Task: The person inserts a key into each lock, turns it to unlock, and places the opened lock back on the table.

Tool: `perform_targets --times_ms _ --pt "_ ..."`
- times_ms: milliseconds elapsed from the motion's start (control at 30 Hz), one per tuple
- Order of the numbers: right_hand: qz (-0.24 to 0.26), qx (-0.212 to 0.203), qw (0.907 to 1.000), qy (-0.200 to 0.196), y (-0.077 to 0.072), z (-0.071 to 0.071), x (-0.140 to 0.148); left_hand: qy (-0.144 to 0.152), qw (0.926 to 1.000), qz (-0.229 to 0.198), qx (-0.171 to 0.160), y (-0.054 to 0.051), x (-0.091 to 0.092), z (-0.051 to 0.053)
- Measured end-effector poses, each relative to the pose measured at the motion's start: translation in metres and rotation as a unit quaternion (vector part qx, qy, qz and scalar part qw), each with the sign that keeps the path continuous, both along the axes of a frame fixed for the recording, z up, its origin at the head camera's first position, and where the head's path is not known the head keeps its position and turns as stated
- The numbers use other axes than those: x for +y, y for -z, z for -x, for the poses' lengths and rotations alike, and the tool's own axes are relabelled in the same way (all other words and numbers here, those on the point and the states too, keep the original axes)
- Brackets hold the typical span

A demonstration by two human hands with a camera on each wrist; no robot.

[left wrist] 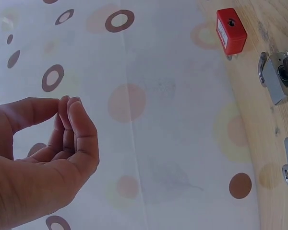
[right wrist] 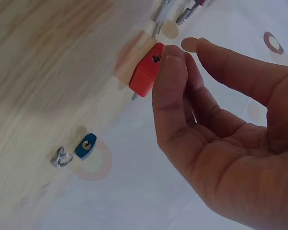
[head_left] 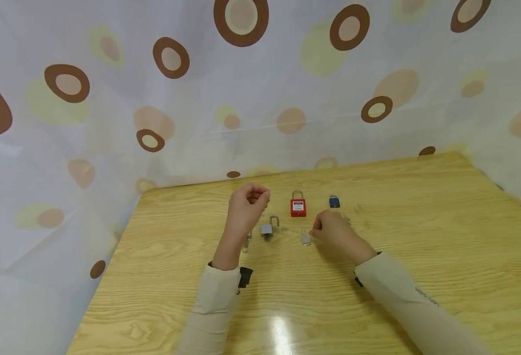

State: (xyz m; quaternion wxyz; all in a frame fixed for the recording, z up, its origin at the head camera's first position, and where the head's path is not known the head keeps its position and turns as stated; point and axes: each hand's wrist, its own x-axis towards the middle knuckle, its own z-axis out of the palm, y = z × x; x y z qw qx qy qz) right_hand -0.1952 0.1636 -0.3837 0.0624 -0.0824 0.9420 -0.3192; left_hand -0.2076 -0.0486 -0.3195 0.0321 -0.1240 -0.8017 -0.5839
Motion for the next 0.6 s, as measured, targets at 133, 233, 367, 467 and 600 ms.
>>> perform_targets --times_ms 133,233,367,467,600 --pt "0.016 -0.018 0.9997 0.003 0.004 -0.001 -0.004 -0.015 0.9997 -0.017 0.003 -0.001 -0.002 0.0" --pt "0.029 -0.032 0.9991 0.005 0.007 -0.001 -0.008 -0.021 0.9994 -0.025 0.005 -0.001 -0.003 0.0" --pt "0.029 -0.046 0.9985 0.004 0.011 0.001 -0.014 -0.017 0.9995 -0.026 0.008 -0.001 -0.003 0.001" --pt "0.011 -0.04 0.9991 0.001 0.014 0.004 -0.016 -0.013 0.9995 -0.025 0.009 -0.002 -0.002 0.001" --pt "-0.011 -0.024 0.9996 0.009 0.016 0.007 -0.02 -0.009 0.9996 -0.025 0.009 -0.001 -0.002 0.0"
